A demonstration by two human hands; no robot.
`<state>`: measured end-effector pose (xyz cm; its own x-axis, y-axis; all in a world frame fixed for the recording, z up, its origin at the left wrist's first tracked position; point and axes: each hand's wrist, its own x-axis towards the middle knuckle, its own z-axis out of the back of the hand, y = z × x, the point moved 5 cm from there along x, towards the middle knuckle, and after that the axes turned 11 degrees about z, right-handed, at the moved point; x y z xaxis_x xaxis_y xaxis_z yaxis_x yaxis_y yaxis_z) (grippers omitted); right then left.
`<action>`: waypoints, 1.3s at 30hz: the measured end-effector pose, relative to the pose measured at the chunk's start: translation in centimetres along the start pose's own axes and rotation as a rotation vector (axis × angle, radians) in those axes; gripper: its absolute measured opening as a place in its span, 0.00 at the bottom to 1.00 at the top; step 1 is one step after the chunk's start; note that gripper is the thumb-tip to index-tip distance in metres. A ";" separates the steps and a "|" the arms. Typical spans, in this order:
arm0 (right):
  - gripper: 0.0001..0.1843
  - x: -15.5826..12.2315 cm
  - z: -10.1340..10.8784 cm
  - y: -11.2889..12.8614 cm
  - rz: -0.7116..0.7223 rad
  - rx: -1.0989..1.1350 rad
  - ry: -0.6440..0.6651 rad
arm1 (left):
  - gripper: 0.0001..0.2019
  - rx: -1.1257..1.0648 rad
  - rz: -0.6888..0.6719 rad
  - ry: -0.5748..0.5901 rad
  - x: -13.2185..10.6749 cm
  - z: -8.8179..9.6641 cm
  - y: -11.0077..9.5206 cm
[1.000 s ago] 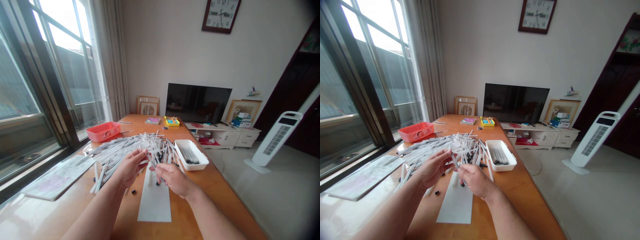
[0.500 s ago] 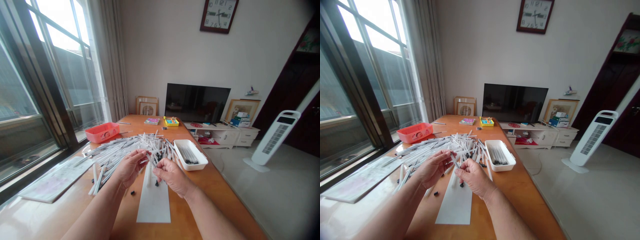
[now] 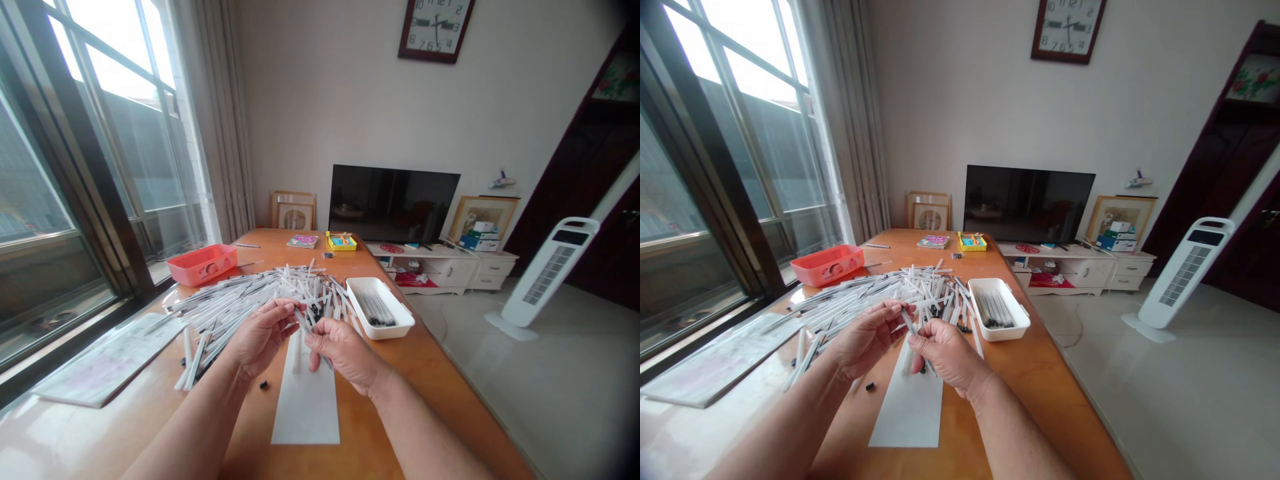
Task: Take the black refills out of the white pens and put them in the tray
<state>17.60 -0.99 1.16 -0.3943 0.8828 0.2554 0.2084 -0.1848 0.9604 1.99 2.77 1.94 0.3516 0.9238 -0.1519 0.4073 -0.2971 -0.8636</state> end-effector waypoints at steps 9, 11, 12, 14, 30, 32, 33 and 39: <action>0.22 -0.4 -1.0 0.4 -0.073 0.063 0.112 | 0.04 -0.030 -0.010 0.061 -0.5 -0.7 -0.3; 0.20 -0.3 -0.7 0.2 -0.055 0.014 0.071 | 0.05 0.004 -0.014 0.005 -0.3 -0.4 -0.1; 0.19 -0.2 -0.5 0.1 -0.037 -0.011 0.042 | 0.05 0.021 -0.013 -0.013 -0.2 -0.4 0.0; 0.18 0.0 -0.2 -0.1 0.003 -0.056 -0.018 | 0.06 0.043 -0.009 -0.017 -0.1 -0.4 0.1; 0.20 0.0 -0.1 -0.1 -0.036 0.080 0.004 | 0.04 0.066 -0.060 0.053 -0.3 -1.3 0.2; 0.19 0.0 0.0 -0.1 -0.032 0.065 -0.011 | 0.04 0.075 -0.055 0.064 -0.3 -1.4 0.3; 0.19 0.0 -0.1 -0.1 -0.038 0.069 0.001 | 0.04 0.071 -0.048 0.076 -0.3 -1.5 0.3; 0.20 -0.2 -0.7 0.4 -0.059 0.126 0.101 | 0.06 0.052 -0.010 0.163 -0.7 -2.1 0.3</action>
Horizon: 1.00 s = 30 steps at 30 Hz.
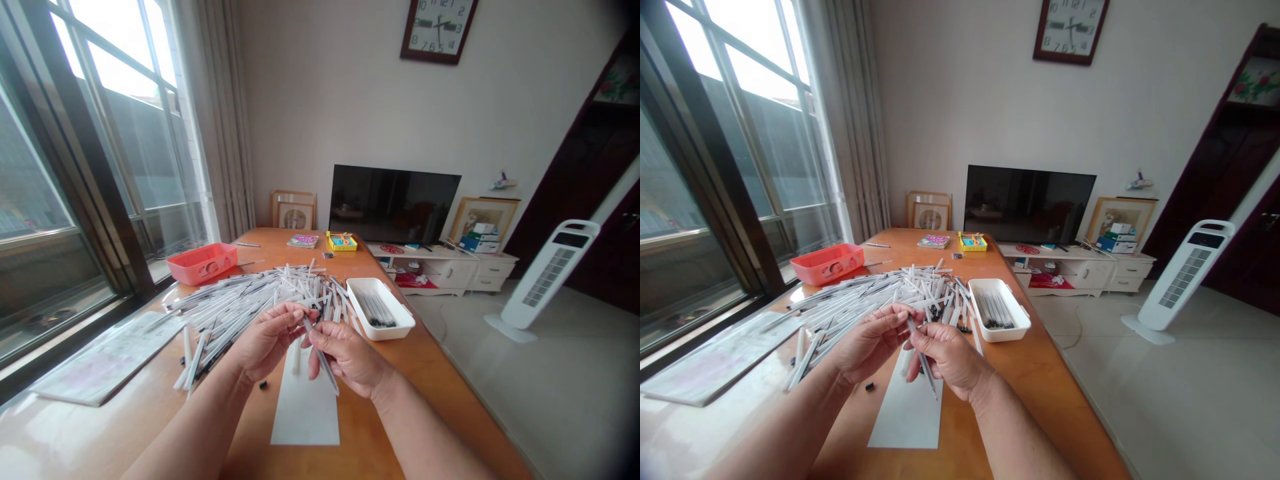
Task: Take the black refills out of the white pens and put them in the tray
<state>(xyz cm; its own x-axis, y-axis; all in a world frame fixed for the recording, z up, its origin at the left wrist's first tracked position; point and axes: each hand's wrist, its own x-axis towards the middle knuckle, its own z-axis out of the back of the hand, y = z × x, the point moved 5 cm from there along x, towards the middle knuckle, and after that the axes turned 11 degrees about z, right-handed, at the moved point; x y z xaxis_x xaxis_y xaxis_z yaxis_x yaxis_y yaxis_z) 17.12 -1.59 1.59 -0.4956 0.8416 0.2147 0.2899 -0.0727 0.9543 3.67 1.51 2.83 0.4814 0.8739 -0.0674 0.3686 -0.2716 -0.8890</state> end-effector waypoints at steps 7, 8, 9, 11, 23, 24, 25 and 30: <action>0.20 0.2 2.2 0.4 0.051 -0.088 -0.179 | 0.12 0.128 0.006 -0.094 0.1 0.7 0.2; 0.20 0.2 2.7 0.4 0.065 -0.100 -0.226 | 0.13 0.158 0.010 -0.133 0.1 1.0 0.1; 0.20 0.2 3.1 0.4 0.077 -0.105 -0.265 | 0.13 0.194 0.012 -0.169 0.1 1.3 0.0; 0.20 0.2 3.7 0.3 0.096 -0.100 -0.320 | 0.12 0.284 0.005 -0.214 -0.1 1.6 -0.3; 0.18 0.2 6.4 -0.2 0.227 -0.052 -0.614 | 0.11 0.545 -0.111 -0.624 -0.7 5.5 -2.6; 0.18 0.2 6.6 -0.2 0.232 -0.055 -0.642 | 0.10 0.573 -0.114 -0.650 -0.8 6.0 -2.6; 0.18 0.1 6.9 -0.2 0.237 -0.060 -0.669 | 0.09 0.605 -0.115 -0.664 -0.7 6.5 -2.7; 0.19 -0.2 8.2 -0.5 0.254 -0.117 -0.799 | 0.03 0.717 -0.168 -0.677 -0.4 8.8 -2.3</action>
<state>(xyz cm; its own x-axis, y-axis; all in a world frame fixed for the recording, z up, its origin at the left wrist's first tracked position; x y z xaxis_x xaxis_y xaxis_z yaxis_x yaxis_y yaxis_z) 23.78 2.62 -0.64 0.3140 0.9142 0.2563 0.2059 -0.3291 0.9216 -4.34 5.34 0.92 -0.1692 0.9848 0.0389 -0.2844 -0.0110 -0.9586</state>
